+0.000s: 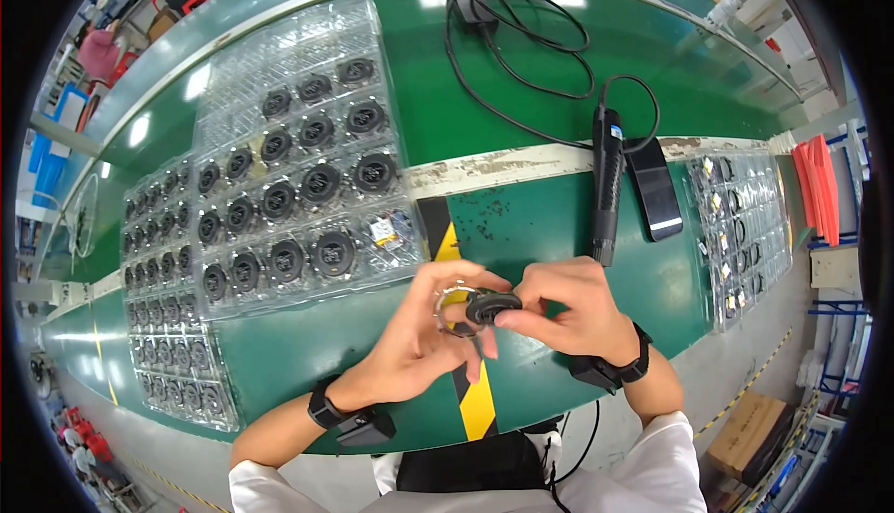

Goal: Assembling small electronic components using an electric screwdriver and manual dexterity on a production line.

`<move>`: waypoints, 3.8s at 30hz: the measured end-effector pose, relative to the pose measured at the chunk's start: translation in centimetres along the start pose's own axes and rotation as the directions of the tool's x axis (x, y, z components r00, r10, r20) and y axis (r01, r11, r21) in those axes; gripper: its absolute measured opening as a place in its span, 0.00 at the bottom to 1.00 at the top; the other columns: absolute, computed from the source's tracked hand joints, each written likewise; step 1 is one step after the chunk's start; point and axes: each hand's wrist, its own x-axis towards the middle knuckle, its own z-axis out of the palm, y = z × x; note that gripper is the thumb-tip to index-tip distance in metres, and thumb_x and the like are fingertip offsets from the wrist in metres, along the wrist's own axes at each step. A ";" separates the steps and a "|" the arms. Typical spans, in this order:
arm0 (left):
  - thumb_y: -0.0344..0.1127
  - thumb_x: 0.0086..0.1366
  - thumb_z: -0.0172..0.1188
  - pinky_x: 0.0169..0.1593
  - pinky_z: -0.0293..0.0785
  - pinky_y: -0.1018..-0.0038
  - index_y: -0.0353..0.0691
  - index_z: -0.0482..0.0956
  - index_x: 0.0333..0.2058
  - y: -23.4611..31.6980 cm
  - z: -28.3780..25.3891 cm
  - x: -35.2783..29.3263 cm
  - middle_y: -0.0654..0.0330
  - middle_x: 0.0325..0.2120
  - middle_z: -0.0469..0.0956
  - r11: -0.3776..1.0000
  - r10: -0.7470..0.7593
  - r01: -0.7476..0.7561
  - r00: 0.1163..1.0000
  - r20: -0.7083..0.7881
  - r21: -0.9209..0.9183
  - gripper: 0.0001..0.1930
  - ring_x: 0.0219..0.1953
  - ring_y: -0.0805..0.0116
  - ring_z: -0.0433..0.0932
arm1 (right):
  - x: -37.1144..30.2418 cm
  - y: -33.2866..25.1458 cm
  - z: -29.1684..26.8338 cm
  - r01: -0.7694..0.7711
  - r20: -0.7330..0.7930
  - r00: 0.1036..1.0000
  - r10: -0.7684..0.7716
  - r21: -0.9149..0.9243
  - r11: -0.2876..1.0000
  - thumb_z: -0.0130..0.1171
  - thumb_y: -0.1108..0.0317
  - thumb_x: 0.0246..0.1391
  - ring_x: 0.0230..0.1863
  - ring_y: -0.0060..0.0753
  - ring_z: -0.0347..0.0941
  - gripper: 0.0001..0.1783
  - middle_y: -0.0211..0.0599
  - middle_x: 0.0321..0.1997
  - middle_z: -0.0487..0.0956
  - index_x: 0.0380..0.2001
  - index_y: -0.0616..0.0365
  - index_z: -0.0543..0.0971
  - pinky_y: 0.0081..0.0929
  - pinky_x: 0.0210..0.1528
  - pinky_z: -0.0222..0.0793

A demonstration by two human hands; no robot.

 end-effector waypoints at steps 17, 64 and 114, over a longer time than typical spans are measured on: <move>0.33 0.66 0.68 0.26 0.74 0.67 0.44 0.83 0.43 5.8 -4.4 1.9 0.61 0.40 0.76 -0.168 0.317 -0.121 0.933 0.170 0.978 0.08 0.27 0.61 0.79 | 0.2 1.4 1.0 0.052 0.166 0.986 -0.019 -0.198 0.979 0.67 0.67 0.61 0.19 0.35 0.71 0.09 0.32 0.21 0.76 0.28 0.57 0.81 0.32 0.21 0.62; 0.43 0.73 0.59 0.75 0.55 0.56 0.36 0.58 0.73 9.6 -9.2 1.4 0.34 0.73 0.53 -0.361 0.052 -0.008 0.998 0.029 0.933 0.36 0.75 0.37 0.54 | 0.1 1.1 1.1 0.044 0.280 0.959 0.037 -0.280 0.959 0.65 0.68 0.61 0.26 0.41 0.76 0.07 0.34 0.26 0.79 0.29 0.57 0.81 0.35 0.27 0.70; 0.42 0.69 0.63 0.68 0.62 0.53 0.38 0.72 0.63 5.7 -9.9 3.7 0.41 0.66 0.65 -0.207 0.332 -0.200 0.906 0.261 0.958 0.27 0.66 0.41 0.65 | -0.1 0.2 1.6 0.040 0.274 0.960 0.056 -0.333 0.942 0.64 0.68 0.60 0.30 0.44 0.77 0.05 0.36 0.28 0.80 0.30 0.57 0.80 0.38 0.30 0.72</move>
